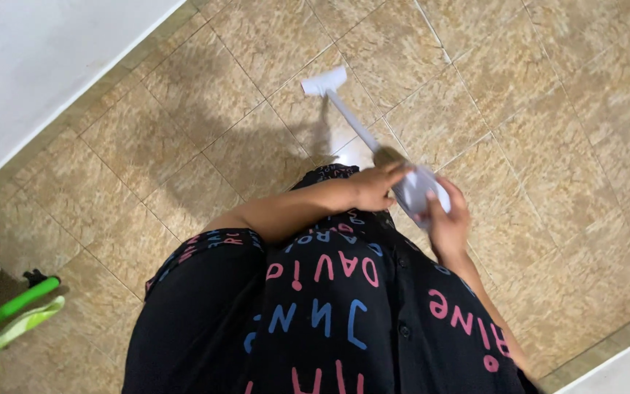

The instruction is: Vacuuming a tiled floor using a cordless handheld vacuum cleaner with an extension wand.

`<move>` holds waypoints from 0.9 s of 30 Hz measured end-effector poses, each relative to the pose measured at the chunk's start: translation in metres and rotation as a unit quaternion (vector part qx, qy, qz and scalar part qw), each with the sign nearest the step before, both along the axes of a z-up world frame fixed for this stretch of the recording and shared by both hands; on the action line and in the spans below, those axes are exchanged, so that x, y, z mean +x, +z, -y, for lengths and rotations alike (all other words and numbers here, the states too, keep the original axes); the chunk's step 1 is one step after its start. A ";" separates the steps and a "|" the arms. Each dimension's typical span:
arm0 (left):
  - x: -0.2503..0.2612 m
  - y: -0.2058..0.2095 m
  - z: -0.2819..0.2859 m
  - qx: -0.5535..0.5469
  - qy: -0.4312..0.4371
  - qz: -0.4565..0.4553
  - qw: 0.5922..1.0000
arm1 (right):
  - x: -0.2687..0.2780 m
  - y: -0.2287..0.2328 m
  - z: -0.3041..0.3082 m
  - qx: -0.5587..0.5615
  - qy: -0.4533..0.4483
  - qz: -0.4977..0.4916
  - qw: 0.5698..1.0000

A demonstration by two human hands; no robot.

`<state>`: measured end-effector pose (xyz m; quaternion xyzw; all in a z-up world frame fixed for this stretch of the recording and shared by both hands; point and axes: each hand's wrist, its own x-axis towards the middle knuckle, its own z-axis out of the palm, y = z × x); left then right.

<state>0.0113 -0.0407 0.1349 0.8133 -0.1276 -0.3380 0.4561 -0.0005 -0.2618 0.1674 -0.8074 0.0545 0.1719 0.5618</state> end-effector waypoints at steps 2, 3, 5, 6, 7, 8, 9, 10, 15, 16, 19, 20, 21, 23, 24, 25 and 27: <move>0.001 -0.081 0.009 0.053 -0.002 0.067 0.996 | 0.008 -0.029 -0.035 -0.034 0.000 0.004 0.999; 0.005 -0.120 0.015 0.104 0.003 0.133 0.986 | 0.016 -0.043 -0.051 -0.069 0.007 0.006 0.998; 0.015 -0.097 -0.012 0.125 0.002 0.076 0.989 | 0.021 -0.077 -0.074 -0.020 0.001 0.033 0.999; 0.019 -0.084 -0.026 0.146 0.005 0.012 0.989 | 0.024 -0.093 -0.087 0.030 -0.001 0.053 0.998; 0.018 -0.122 -0.026 0.151 0.004 0.022 0.988 | 0.019 -0.108 -0.082 0.035 -0.003 0.063 0.997; 0.024 -0.159 -0.027 0.149 -0.029 0.086 0.985 | 0.020 -0.122 -0.077 0.062 0.000 0.068 0.996; 0.034 -0.196 -0.029 0.146 -0.062 0.148 0.976 | 0.023 -0.136 -0.073 0.088 0.004 0.073 0.993; 0.029 -0.180 -0.017 0.148 -0.072 0.160 0.973 | 0.017 -0.137 -0.055 0.090 -0.006 0.085 0.992; -0.036 -0.177 0.068 0.045 -0.076 0.031 0.996 | -0.055 -0.092 0.042 -0.018 0.002 0.087 0.996; -0.053 -0.185 0.095 0.042 -0.090 0.038 0.994 | -0.074 -0.092 0.075 -0.022 -0.012 0.093 0.995; -0.096 -0.201 0.157 -0.050 -0.134 0.052 0.988 | -0.128 -0.082 0.150 -0.021 -0.014 0.154 0.988; -0.107 -0.200 0.174 -0.072 -0.159 0.058 0.983 | -0.146 -0.071 0.170 -0.014 -0.031 0.092 0.995; -0.118 -0.199 0.191 -0.093 -0.185 0.065 0.976 | -0.165 -0.060 0.190 -0.006 -0.047 0.031 0.998; -0.118 -0.165 0.202 -0.090 -0.193 0.071 0.974 | -0.167 -0.051 0.208 0.002 -0.050 0.025 0.998; -0.126 -0.148 0.206 -0.088 -0.195 0.068 0.975 | -0.175 -0.047 0.217 0.010 -0.048 0.008 0.999; -0.127 -0.142 0.208 -0.087 -0.199 0.071 0.974 | -0.172 -0.062 0.216 0.011 -0.052 0.012 0.999; -0.136 -0.132 0.207 -0.041 -0.143 0.076 0.986 | -0.169 -0.092 0.210 0.001 -0.014 0.144 0.989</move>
